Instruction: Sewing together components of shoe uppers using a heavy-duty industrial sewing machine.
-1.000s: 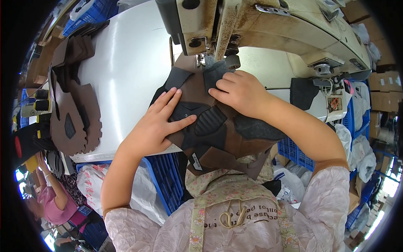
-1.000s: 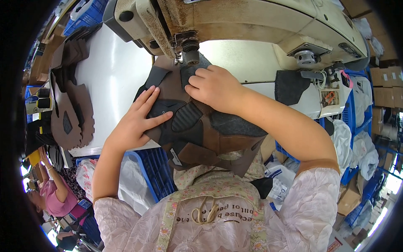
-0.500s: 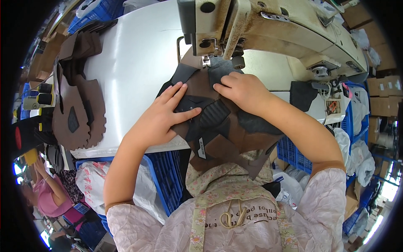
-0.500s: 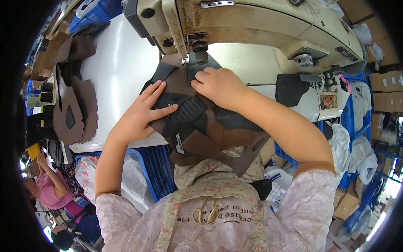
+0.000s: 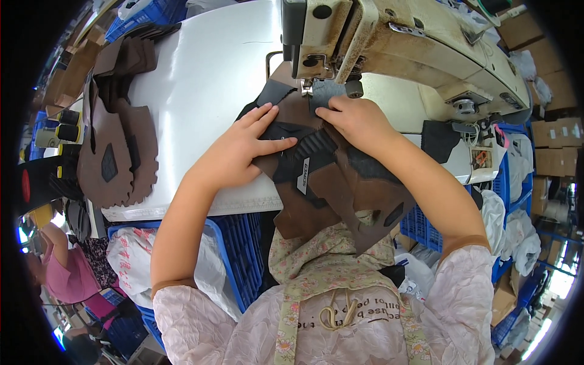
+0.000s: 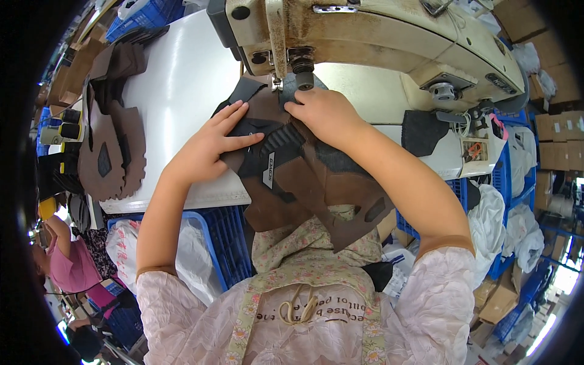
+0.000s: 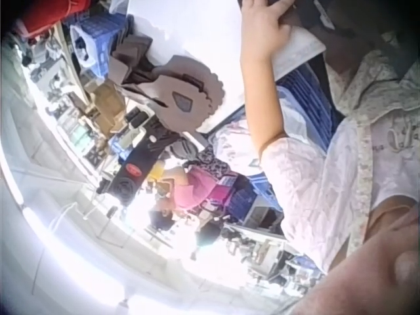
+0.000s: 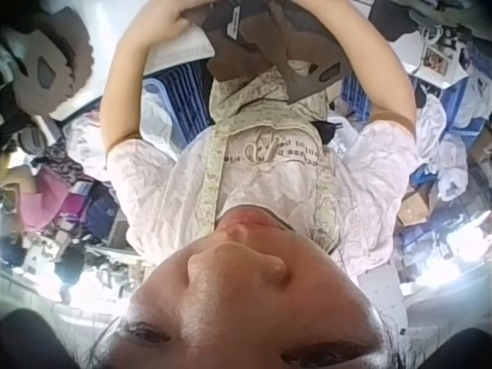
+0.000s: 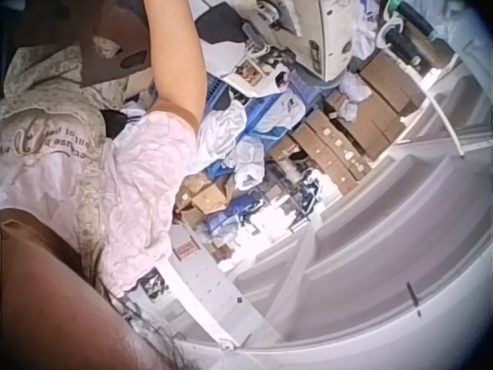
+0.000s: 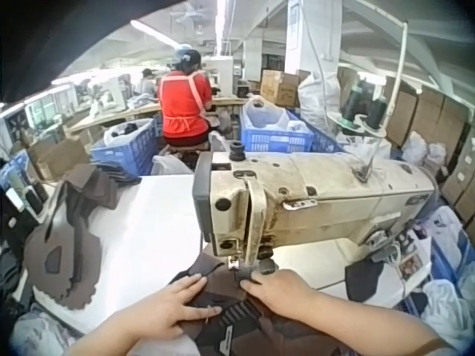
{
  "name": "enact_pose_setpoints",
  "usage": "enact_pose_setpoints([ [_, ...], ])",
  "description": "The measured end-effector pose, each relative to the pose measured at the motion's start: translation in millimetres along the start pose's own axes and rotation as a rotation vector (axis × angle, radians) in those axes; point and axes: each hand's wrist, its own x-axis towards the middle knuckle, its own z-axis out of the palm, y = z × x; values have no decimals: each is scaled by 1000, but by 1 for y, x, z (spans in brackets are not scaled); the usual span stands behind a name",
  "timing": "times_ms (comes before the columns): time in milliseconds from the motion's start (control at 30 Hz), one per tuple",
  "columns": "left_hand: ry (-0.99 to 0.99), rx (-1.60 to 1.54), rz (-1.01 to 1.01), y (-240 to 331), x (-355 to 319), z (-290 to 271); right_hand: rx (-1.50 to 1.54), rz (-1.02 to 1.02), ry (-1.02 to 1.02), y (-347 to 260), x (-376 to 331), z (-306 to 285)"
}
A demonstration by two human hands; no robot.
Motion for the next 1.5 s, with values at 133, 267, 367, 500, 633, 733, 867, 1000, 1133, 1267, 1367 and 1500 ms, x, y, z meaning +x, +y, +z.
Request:
enact_pose_setpoints([
  [133, 10, -15, 0, -5, 3, -2, 23, 19, 21, 2, 4, 2],
  [267, 8, -23, -6, -8, 5, -4, 27, 69, 4, 2, 8, 3],
  [367, 14, -29, -15, -8, 7, -5, 63, 80, 44, 6, 10, 5],
  [500, 24, -33, -19, -11, 10, -6, 127, 140, 105, 10, 10, 12],
  [633, 22, -41, -31, -13, 12, -6, 118, 163, 75, 11, 14, 12],
  [733, 25, -31, -22, -16, 14, -6, 66, 233, 31, 13, 15, 16],
  [867, 42, -60, -37, -21, 16, -6, 216, 393, 70, 15, 20, 18],
  [1000, 53, -55, -45, -26, 19, -7, 293, 492, 62, 19, 24, 20],
  [1133, 57, -13, -35, -30, 25, -10, 184, 356, 172, 28, 23, 27],
  [1267, 78, -45, -54, -32, 29, -9, 181, 436, 72, 32, 26, 27],
  [1367, 85, -59, -80, -33, 29, -9, 205, 442, 50, 29, 31, 20],
  [1500, 73, -46, -84, -32, 32, -14, 339, 462, 194, 32, 30, 27],
])
